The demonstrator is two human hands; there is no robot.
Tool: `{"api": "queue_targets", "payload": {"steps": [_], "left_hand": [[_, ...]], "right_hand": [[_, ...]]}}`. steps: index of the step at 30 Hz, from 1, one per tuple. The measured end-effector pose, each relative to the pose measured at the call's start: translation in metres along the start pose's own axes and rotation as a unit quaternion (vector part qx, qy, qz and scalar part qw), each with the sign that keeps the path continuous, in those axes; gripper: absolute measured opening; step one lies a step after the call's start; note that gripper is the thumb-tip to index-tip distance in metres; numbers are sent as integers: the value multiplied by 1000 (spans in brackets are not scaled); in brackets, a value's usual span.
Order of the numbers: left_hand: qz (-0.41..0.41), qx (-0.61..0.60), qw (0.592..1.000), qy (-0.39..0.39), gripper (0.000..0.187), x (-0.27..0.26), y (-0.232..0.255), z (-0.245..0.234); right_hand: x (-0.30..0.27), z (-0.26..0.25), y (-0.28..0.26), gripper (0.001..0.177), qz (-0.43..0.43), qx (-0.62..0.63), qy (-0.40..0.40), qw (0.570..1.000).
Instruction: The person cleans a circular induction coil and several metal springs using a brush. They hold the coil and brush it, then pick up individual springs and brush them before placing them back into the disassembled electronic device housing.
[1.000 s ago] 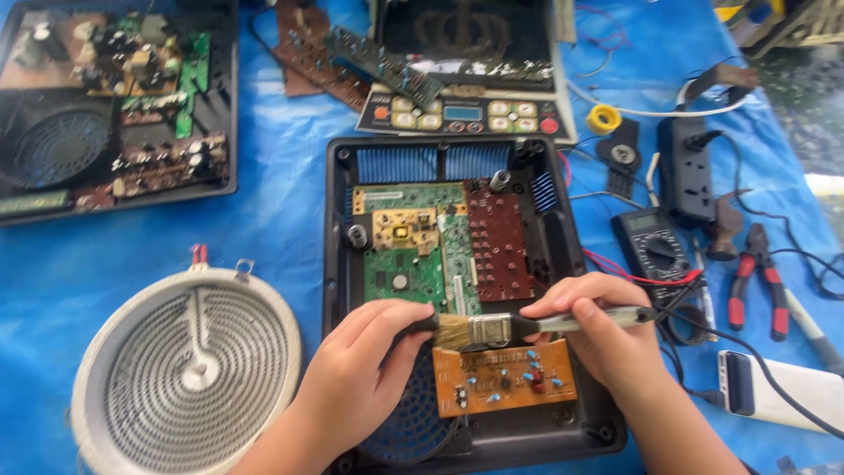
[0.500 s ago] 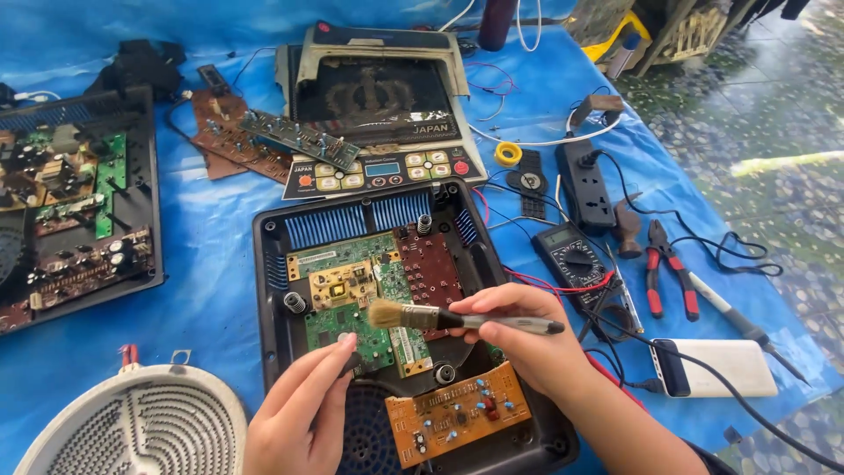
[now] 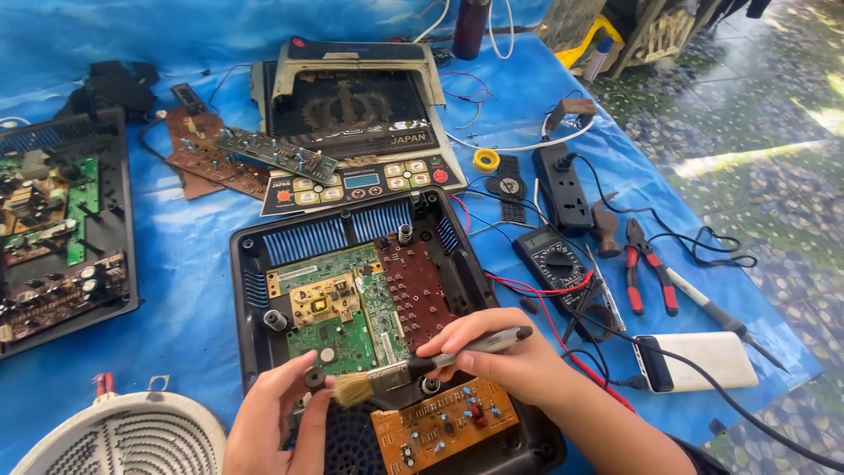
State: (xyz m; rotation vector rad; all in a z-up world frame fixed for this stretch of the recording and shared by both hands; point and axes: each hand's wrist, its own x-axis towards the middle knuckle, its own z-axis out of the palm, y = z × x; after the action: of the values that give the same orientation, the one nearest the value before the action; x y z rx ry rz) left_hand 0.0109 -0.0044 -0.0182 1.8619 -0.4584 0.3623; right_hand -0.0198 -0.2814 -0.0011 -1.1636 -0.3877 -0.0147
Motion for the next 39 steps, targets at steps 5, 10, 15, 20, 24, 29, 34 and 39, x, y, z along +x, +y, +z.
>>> {"api": "queue_targets", "payload": {"steps": [5, 10, 15, 20, 24, 29, 34, 39], "left_hand": [[-15, -16, 999, -26, 33, -3, -2, -2], [21, -27, 999, -30, 31, 1, -14, 1], [19, 7, 999, -35, 37, 2, -13, -1], [34, 0, 999, -33, 36, 3, -16, -3], [46, 20, 998, -29, 25, 3, -18, -4], [59, 84, 994, -26, 26, 5, -14, -5], [71, 100, 992, -33, 27, 9, -12, -7], [66, 106, 992, -32, 44, 9, -10, -7]], "right_hand": [[-2, 3, -1, 14, 5, 10, -16, 1000], [1, 3, -4, 15, 8, -4, -19, 1000], [2, 5, -7, 16, 15, -21, -23, 999], [3, 5, -5, 17, 10, -24, -21, 999], [3, 5, -5, 16, 7, -27, -19, 999], [3, 7, -6, 16, 13, -31, -13, 999], [2, 7, -7, 15, 7, -44, -15, 999], [3, 9, -8, 15, 12, -48, -2, 999]]}}
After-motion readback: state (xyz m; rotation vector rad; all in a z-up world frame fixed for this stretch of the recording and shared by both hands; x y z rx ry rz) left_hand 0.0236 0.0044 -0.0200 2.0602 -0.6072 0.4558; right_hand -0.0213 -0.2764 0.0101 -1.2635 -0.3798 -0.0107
